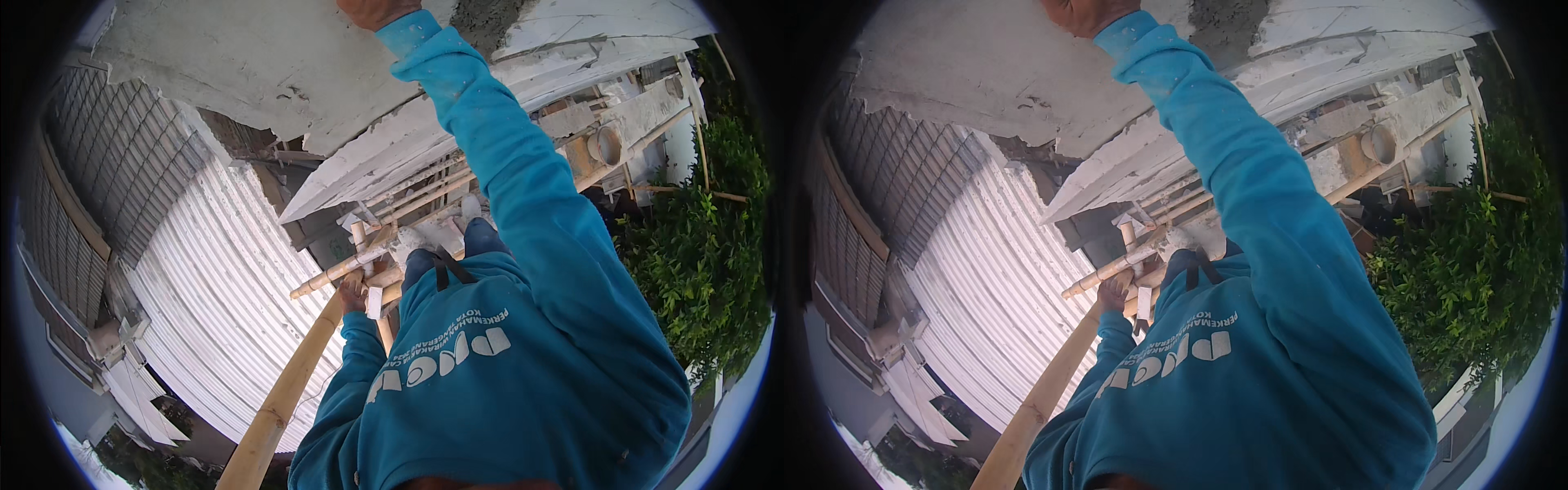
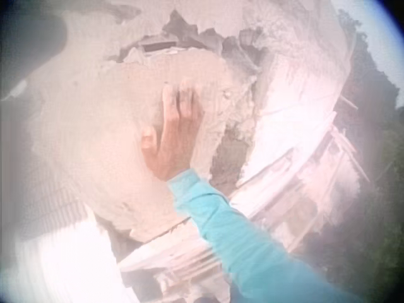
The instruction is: The person applies mortar to the back of rectangular tiles using a trowel and places them onto a wall surface. They repeatedly smooth the mortar, align the tiles, and press them into position while standing on scaffolding.
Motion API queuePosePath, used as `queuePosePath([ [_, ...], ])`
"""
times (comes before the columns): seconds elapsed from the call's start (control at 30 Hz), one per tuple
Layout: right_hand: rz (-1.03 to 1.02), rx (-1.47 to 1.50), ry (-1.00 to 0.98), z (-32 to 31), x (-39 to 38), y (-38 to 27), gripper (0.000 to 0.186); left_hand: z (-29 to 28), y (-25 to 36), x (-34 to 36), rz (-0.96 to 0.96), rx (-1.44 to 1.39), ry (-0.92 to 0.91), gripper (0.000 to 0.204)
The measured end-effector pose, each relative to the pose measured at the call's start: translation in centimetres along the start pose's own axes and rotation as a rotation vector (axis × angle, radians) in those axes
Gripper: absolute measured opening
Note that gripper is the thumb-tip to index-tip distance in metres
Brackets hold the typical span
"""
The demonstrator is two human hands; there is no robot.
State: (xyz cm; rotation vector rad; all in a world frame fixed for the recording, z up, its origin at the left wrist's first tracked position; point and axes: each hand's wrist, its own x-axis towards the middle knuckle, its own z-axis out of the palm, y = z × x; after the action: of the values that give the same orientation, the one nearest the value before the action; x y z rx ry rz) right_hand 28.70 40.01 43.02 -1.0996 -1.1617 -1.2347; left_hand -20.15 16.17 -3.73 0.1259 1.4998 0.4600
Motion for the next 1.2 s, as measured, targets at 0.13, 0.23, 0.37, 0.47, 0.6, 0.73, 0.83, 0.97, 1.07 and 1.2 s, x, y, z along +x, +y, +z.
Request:
queuePosePath([
  [0.13, 0.380, 0.336, -0.207, -3.7, -2.4, -4.1, 0.054, -4.6, 1.2, -4.4, -0.018, 0.198, 0.037, 0.067],
  [0.23, 0.520, 0.255, -0.281, -11.6, -5.9, -6.5, 0.050, -3.1, 2.3, -7.8, 0.000, 0.387, 0.059, 0.066],
  [0.37, 0.803, -0.072, -0.936, -29.0, -23.0, -4.5, 0.037, -1.6, 4.2, -7.9, 0.071, 0.756, -0.069, 0.062],
  [0.47, 1.561, -0.588, -1.155, -48.1, -33.1, -6.3, 0.031, 1.9, 6.2, -9.3, 0.073, 0.695, -0.075, 0.063],
  [0.6, 1.989, -1.081, -1.302, -68.4, -33.5, -12.3, 0.073, 3.7, 9.5, -9.2, 0.081, 0.797, -0.084, 0.062],
  [0.73, 2.090, -1.302, -1.006, -78.4, -35.1, -20.5, 0.055, 5.7, 11.0, -8.4, 0.107, 0.911, -0.104, 0.062],
  [0.83, 2.082, -1.262, -1.008, -76.8, -37.1, -23.8, 0.048, 7.1, 11.1, -7.3, 0.123, 0.998, -0.111, 0.061],
  [0.97, 2.187, -0.839, -0.912, -70.9, -41.0, -26.0, 0.042, 11.1, 10.4, -7.4, 0.123, 1.072, -0.163, 0.061],
  [1.07, 2.259, -0.584, -1.074, -64.1, -39.0, -22.3, 0.044, 13.2, 9.5, -7.3, 0.130, 1.054, -0.197, 0.061],
  [1.2, 2.226, -0.482, -0.823, -62.2, -41.7, -18.6, 0.040, 15.5, 7.6, -8.3, 0.092, 1.175, -0.217, 0.058],
])
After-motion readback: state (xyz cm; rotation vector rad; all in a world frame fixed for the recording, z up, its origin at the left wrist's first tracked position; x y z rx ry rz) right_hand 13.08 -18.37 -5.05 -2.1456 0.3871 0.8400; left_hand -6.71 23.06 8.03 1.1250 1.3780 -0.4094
